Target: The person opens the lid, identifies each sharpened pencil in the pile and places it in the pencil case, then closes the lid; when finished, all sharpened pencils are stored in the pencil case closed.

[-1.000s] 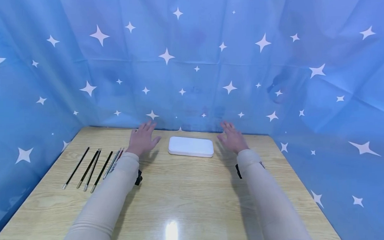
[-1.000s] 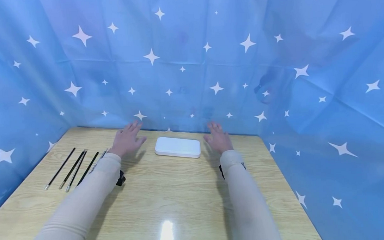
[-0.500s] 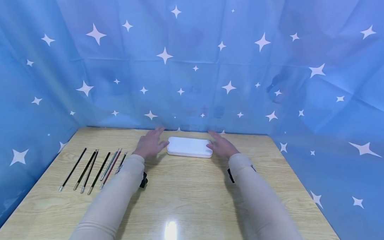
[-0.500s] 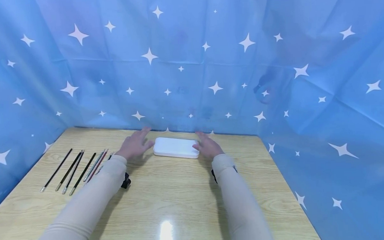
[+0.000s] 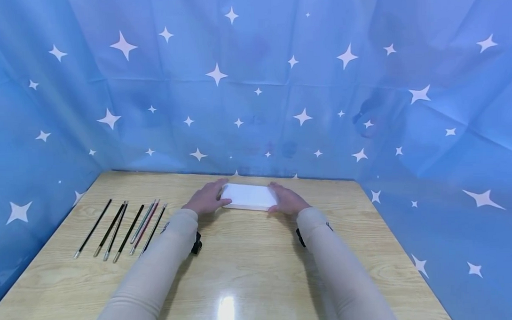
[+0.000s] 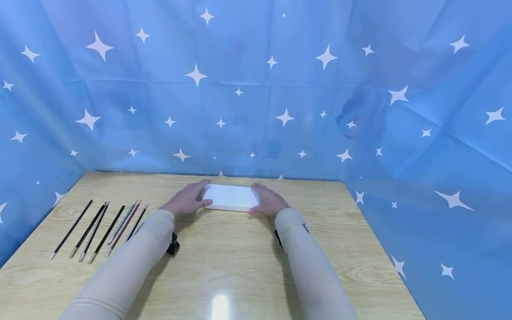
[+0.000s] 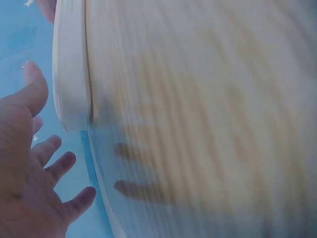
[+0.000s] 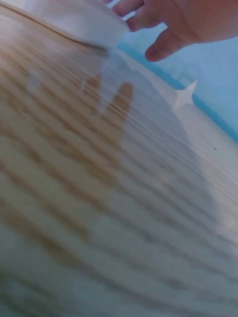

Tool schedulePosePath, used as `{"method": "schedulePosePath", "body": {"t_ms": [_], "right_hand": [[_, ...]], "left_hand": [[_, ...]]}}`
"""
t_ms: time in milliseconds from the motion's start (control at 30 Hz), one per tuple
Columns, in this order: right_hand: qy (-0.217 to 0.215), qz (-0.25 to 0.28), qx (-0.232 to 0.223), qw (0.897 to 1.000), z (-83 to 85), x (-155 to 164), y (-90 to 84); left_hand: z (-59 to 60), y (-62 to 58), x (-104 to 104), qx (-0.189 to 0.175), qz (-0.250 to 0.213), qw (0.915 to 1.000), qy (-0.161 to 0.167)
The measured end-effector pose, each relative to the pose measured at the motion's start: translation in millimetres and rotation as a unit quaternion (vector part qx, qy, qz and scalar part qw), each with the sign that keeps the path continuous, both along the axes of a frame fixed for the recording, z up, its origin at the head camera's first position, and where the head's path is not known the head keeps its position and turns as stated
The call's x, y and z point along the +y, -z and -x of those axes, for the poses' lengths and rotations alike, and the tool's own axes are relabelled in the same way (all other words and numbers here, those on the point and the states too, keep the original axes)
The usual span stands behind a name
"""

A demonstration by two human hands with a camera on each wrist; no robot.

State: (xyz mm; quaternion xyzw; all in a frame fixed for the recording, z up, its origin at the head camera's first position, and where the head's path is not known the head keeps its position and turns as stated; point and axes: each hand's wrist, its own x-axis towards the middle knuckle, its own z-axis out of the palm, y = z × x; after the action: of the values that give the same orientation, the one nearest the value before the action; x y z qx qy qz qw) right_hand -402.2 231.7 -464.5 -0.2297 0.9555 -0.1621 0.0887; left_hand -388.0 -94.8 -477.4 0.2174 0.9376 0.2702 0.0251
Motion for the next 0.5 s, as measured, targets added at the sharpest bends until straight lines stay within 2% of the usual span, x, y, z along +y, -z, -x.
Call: {"method": "schedulePosePath", "body": {"t_ms": [133,267,500], "right_hand": [[0.004,-0.025,-0.003,1.000,-4.1,-5.5,-2.9],[0.004,-0.043,-0.002,0.999,-5.8,-11.5,-5.8],[0.018,-0.068,-0.008,0.997,-3.6,-19.4,-6.9]], "left_hand": [[5.3,5.7,3.3,-0.024,0.005,0.9996,0.013],[9.1,10.1,4.9,-0.039,0.007,0.9992,0.006],[14.7,13.0,6.2,-0.048,-0.038,0.9981,-0.001]]}}
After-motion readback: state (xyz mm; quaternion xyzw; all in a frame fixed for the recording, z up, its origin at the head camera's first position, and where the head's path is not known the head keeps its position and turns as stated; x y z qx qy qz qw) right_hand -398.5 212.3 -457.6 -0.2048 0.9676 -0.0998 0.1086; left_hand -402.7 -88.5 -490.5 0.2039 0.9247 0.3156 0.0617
